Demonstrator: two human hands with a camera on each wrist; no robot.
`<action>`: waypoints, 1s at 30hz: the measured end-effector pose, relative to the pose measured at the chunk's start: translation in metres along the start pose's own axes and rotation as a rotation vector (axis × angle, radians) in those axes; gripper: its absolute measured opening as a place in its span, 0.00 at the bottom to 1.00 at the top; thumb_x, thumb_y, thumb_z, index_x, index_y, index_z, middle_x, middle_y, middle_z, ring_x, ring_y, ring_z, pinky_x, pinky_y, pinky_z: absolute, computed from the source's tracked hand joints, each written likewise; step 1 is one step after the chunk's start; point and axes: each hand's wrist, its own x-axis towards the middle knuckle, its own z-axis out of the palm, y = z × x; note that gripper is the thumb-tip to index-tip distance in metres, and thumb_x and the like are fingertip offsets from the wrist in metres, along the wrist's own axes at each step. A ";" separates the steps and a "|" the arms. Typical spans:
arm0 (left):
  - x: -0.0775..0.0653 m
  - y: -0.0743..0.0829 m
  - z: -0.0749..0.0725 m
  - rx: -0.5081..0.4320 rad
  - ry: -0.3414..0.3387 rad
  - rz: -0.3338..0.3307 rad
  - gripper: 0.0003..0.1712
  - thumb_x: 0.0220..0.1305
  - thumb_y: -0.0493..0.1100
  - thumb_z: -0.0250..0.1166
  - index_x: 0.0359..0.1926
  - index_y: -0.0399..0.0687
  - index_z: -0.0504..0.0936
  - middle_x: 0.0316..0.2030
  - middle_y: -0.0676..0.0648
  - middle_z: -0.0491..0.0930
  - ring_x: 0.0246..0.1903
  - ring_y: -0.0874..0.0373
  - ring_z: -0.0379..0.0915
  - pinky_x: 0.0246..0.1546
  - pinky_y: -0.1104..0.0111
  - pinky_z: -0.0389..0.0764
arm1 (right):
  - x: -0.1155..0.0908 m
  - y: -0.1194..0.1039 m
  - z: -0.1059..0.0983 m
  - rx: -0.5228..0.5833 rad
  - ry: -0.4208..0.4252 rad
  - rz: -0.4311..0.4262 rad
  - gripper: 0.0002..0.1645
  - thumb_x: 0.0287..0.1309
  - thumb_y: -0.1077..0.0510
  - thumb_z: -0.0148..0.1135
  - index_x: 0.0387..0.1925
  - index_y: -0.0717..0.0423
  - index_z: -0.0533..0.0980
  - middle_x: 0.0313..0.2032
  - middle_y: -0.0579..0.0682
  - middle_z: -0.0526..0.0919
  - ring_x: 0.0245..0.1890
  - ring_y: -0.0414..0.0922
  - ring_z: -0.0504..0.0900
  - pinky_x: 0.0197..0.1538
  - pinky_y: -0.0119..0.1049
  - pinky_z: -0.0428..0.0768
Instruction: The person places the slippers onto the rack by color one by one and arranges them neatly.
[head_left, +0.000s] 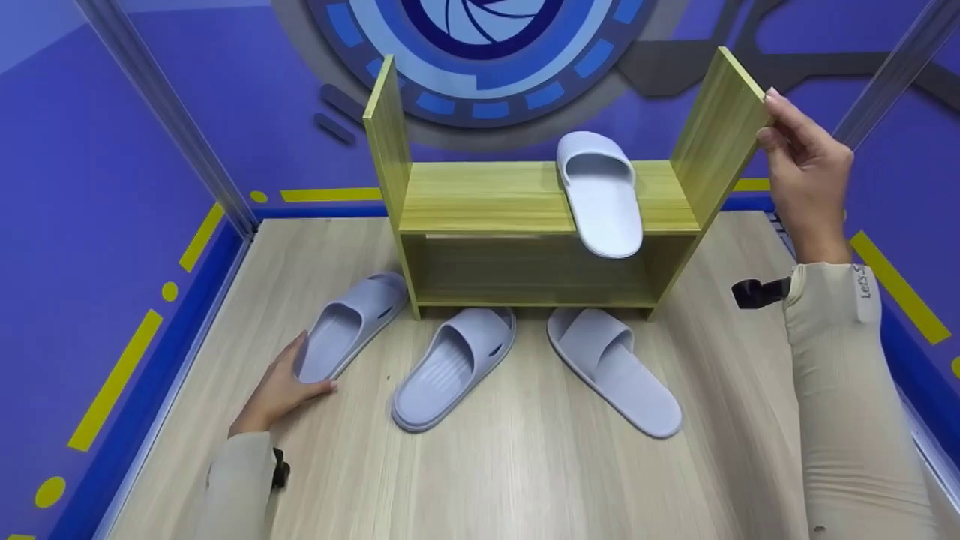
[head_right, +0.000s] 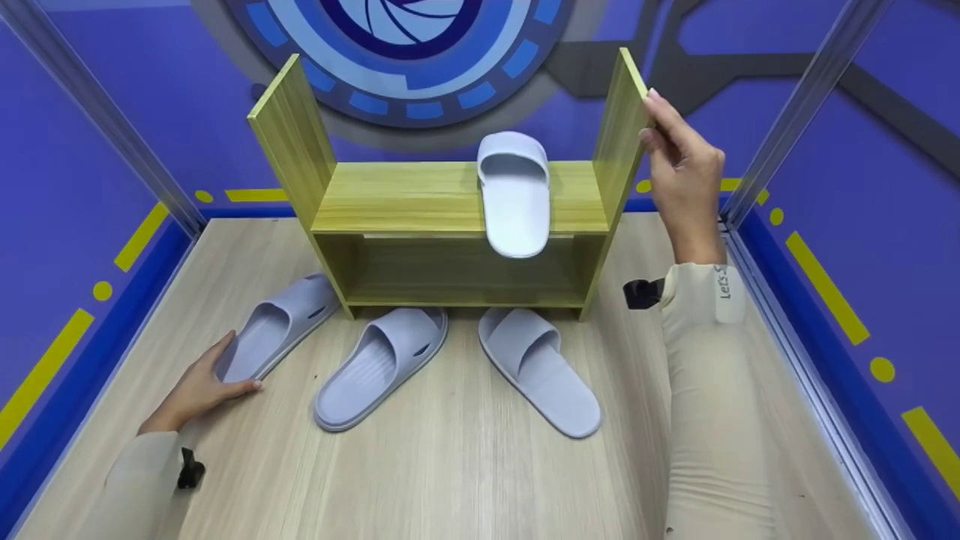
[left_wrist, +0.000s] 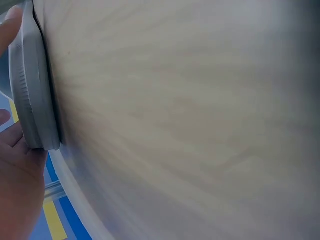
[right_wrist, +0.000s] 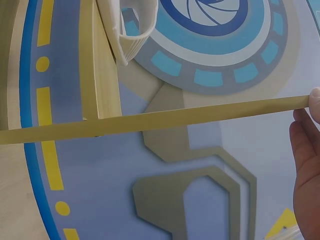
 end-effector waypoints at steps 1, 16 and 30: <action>0.000 0.000 0.000 -0.001 0.003 -0.003 0.65 0.40 0.56 0.73 0.69 0.37 0.44 0.67 0.33 0.47 0.65 0.37 0.43 0.61 0.46 0.50 | 0.000 0.000 0.000 0.003 0.002 0.001 0.21 0.54 0.64 0.57 0.52 0.52 0.75 0.55 0.47 0.75 0.54 0.40 0.74 0.53 0.27 0.71; 0.001 0.001 -0.001 0.011 -0.001 -0.017 0.63 0.40 0.57 0.73 0.68 0.34 0.47 0.66 0.33 0.49 0.64 0.37 0.45 0.61 0.45 0.51 | 0.000 -0.001 0.000 0.002 0.025 -0.006 0.20 0.55 0.63 0.57 0.51 0.51 0.75 0.55 0.48 0.75 0.52 0.40 0.75 0.51 0.26 0.72; -0.001 -0.001 0.000 0.016 -0.010 -0.027 0.62 0.42 0.57 0.72 0.68 0.34 0.46 0.66 0.33 0.48 0.64 0.37 0.45 0.61 0.46 0.50 | -0.001 0.001 0.003 0.052 0.043 -0.017 0.20 0.54 0.66 0.57 0.50 0.56 0.76 0.54 0.51 0.75 0.53 0.41 0.75 0.50 0.26 0.73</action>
